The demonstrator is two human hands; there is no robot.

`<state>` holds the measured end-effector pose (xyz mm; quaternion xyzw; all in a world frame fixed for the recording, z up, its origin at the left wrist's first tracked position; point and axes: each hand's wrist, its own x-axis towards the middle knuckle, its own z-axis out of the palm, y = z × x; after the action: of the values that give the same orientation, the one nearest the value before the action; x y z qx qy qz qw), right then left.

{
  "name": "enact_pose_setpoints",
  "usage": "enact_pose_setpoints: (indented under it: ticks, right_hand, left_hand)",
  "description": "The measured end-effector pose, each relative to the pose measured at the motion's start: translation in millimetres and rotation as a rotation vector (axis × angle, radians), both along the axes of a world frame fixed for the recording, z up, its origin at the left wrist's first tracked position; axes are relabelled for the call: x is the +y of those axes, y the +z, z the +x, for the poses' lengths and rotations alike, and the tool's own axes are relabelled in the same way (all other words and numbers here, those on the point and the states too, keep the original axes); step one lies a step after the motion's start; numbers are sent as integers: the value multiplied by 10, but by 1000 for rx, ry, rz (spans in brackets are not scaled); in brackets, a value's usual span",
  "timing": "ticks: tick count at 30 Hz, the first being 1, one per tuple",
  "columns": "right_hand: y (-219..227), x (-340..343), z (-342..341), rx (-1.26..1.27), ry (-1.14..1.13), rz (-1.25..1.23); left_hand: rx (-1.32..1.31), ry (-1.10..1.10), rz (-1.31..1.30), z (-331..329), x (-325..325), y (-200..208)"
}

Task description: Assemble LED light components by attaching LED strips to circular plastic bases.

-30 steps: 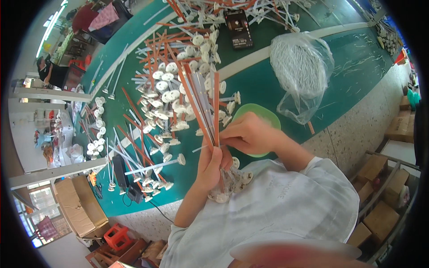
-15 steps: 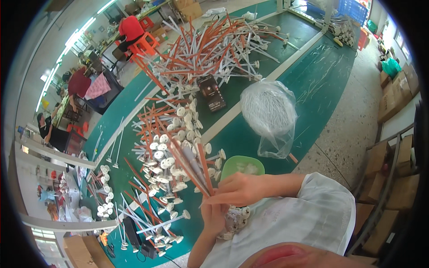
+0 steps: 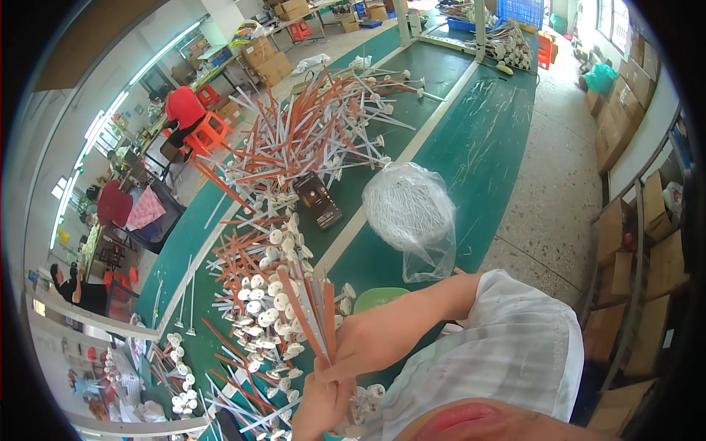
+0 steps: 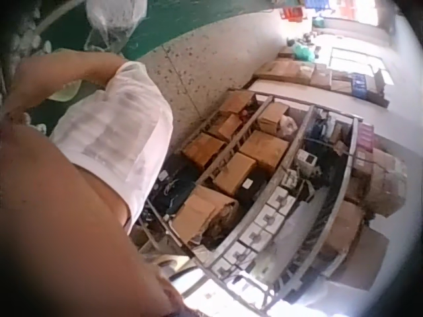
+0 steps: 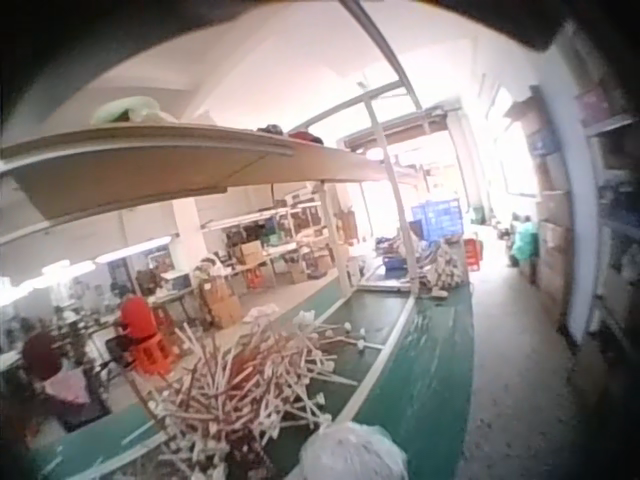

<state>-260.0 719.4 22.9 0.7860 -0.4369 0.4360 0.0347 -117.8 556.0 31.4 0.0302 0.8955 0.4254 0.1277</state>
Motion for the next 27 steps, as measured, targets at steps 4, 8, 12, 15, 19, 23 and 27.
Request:
enact_pose_setpoints:
  ticks: [4,8,12,15,19,23,27]
  right_hand:
    - [36,-108,6,33,-69,46]
    - [7,-170,10,321,-277,60]
    - [-108,-215,6,253,-314,-328]
    - [-130,-255,-11,140,-303,-340]
    - [-385,-417,1,-187,-289,-359]
    - [-406,-469,104,-443,-409,-260]
    - [-329,-507,222,-739,-401,-68]
  left_hand:
    - [160,60,-194,-64,34,-23]
    - [373,86,-296,-83,-77,-190]
    - [525,114,174,-152,-74,-316]
    - [301,349,823,-115,52,-419]
    - [229,405,1074,-144,86,-349]
    - [80,469,1148,-168,74,-177]
    - [213,547,1166,-108,61,-351]
